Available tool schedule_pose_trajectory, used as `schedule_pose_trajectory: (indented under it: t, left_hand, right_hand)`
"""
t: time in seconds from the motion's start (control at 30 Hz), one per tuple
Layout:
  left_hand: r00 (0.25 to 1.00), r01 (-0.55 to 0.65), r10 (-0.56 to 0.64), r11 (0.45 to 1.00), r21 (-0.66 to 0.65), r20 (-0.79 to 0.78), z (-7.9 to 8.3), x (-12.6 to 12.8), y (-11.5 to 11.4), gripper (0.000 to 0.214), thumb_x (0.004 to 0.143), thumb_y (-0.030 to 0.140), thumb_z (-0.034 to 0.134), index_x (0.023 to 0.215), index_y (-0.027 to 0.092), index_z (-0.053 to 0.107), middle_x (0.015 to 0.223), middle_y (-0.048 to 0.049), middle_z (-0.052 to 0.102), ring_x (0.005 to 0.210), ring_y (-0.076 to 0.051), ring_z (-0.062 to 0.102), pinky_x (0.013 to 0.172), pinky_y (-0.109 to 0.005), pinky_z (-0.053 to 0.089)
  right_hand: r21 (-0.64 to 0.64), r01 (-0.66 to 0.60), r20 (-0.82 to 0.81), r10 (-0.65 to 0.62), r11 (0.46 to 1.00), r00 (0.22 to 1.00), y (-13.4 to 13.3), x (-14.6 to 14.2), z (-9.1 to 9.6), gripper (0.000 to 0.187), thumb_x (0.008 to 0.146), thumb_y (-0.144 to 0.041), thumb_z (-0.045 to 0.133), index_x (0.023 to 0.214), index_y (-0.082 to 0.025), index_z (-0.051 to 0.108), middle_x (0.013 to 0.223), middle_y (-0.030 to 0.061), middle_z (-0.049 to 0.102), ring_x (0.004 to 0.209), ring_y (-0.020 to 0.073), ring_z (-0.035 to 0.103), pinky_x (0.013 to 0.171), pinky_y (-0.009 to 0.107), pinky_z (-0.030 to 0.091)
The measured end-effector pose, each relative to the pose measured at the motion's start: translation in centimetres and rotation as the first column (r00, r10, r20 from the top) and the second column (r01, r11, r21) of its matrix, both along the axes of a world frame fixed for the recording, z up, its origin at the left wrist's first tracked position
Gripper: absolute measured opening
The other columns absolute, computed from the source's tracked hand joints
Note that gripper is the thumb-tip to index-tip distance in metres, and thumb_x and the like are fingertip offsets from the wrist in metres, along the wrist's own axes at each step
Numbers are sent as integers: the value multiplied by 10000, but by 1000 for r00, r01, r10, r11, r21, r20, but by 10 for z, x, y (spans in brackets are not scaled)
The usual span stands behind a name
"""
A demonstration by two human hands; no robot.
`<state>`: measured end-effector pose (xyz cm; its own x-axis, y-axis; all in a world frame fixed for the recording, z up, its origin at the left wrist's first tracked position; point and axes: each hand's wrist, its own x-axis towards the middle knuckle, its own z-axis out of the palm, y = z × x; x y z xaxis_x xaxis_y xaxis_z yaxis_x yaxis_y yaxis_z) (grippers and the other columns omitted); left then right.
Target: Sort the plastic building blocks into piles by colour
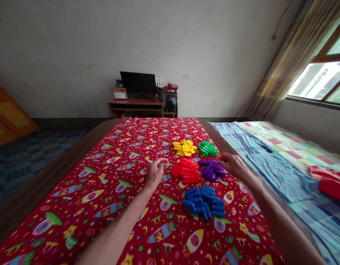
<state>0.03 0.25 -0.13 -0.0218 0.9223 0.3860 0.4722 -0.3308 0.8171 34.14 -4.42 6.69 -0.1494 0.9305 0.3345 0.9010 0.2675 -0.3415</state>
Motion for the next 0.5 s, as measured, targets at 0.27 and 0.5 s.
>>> schedule_pose_trajectory:
  t: [0.27,0.5]
  left_hand:
    - [999,13,-13,1000,-16,29,4,2,-3,344,760,96,406,908,206,697,862,-6,756,764,-160,700,685,-236,544]
    - [991,-23,21,1000,11,134,10,1,-10,353,743,121,387,932,176,681,955,-41,739,909,-181,684,806,-282,540]
  right_hand:
    - [201,128,-149,-99,971,984,-27,-25,33,327,891,-423,479,714,-177,601,534,-17,512,499,95,416,509,223,297]
    - [197,-547,-61,567,814,822,-105,-159,25,378,931,-314,455,580,-184,505,473,-36,475,410,64,334,436,235,252]
